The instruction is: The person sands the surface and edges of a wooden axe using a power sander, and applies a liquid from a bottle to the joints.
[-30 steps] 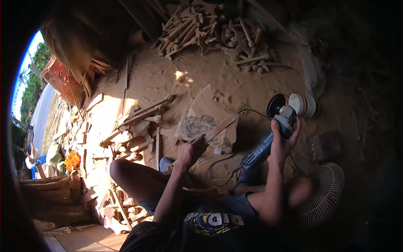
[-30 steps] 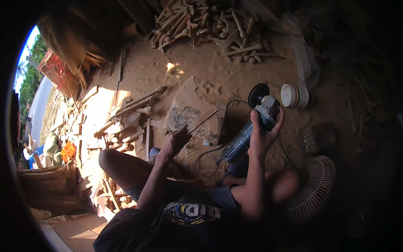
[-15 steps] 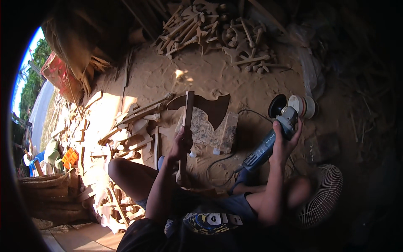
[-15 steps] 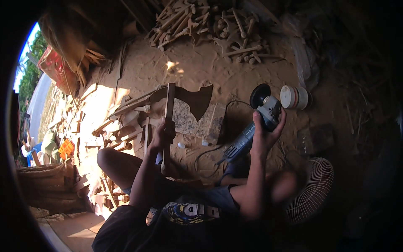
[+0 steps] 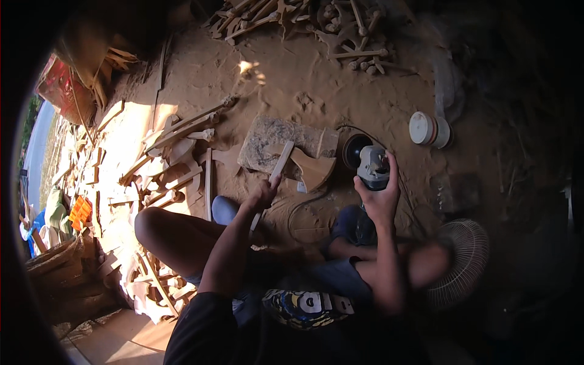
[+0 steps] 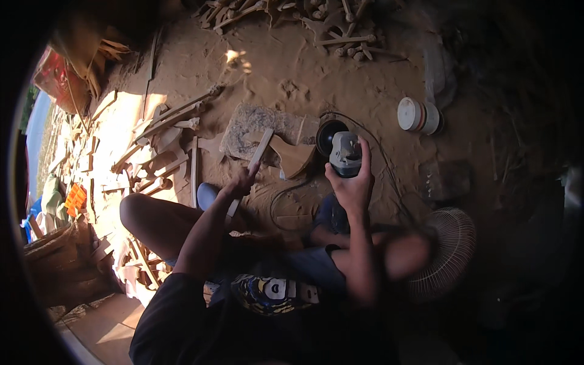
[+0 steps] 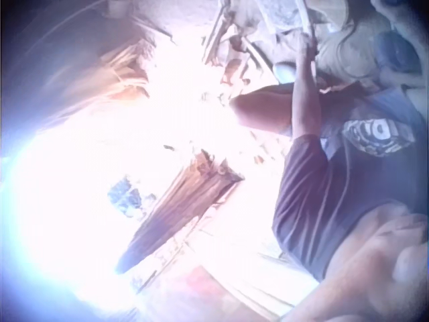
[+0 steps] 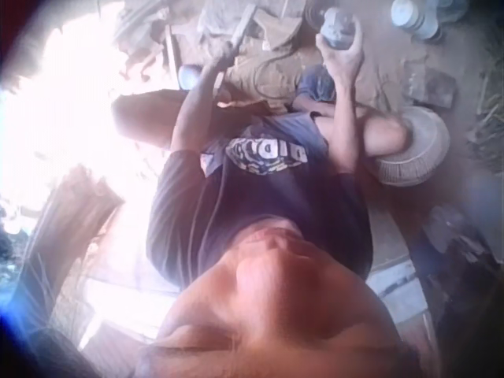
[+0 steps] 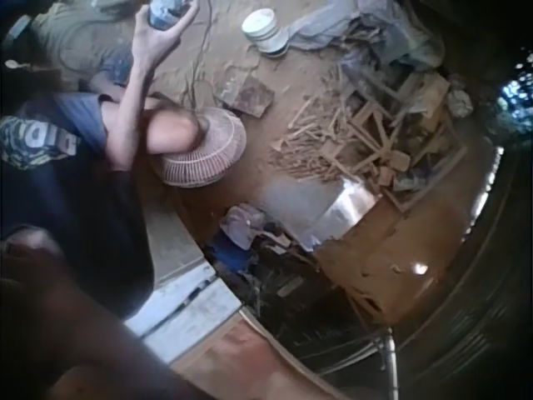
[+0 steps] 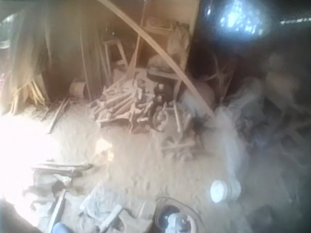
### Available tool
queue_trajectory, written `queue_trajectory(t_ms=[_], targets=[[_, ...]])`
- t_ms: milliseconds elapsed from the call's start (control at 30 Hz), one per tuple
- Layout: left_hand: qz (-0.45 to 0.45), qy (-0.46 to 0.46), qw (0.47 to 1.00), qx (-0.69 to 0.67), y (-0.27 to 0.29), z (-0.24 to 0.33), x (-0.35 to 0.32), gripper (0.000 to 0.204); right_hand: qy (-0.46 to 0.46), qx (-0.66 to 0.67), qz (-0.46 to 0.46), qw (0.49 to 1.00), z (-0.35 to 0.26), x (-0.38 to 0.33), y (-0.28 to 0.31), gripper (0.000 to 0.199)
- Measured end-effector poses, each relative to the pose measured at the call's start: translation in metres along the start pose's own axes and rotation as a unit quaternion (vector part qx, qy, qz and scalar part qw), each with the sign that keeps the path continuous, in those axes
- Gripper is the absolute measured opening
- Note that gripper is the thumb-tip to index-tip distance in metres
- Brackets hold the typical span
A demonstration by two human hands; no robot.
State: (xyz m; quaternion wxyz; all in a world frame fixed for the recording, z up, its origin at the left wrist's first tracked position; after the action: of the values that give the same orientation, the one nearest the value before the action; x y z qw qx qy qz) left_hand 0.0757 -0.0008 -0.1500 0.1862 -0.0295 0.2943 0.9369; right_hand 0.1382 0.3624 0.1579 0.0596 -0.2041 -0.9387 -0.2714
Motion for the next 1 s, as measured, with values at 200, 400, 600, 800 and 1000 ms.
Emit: queue_trajectory(t_ms=[200,400,600,800,1000], targets=[[0.006,-0.378,0.692,0.615,-0.038,0.074,-0.012,0.082,-0.008,-0.062,-0.125,0.990,0.034,-0.048,-0.046,0.086],[0.073,-0.389,0.574,0.717,-0.033,0.052,-0.022,0.093,0.004,-0.007,-0.201,0.980,0.043,-0.083,-0.099,0.086],[0.065,-0.397,0.596,0.695,-0.035,0.057,-0.014,0.081,0.012,-0.042,-0.225,0.973,0.045,-0.095,-0.109,0.086],[-0.052,-0.425,0.648,0.630,-0.043,0.045,-0.017,0.096,-0.036,-0.073,-0.234,0.969,0.055,-0.093,-0.108,0.084],[-0.179,-0.271,0.803,0.499,-0.036,0.054,0.000,0.097,-0.089,-0.085,-0.190,0.974,0.066,-0.072,-0.089,0.080]])
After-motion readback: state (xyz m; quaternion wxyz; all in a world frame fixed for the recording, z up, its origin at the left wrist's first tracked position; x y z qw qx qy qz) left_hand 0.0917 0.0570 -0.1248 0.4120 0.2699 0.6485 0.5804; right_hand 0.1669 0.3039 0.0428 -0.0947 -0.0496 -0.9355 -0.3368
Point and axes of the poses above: each hand's wrist, its own x-axis towards the middle knuckle, its own y-axis out of the back of the hand, z = x × y, the point moved 8 cm from there along x, towards the middle knuckle, and after that the axes turned 9 degrees about -x, right-handed, at the moved point
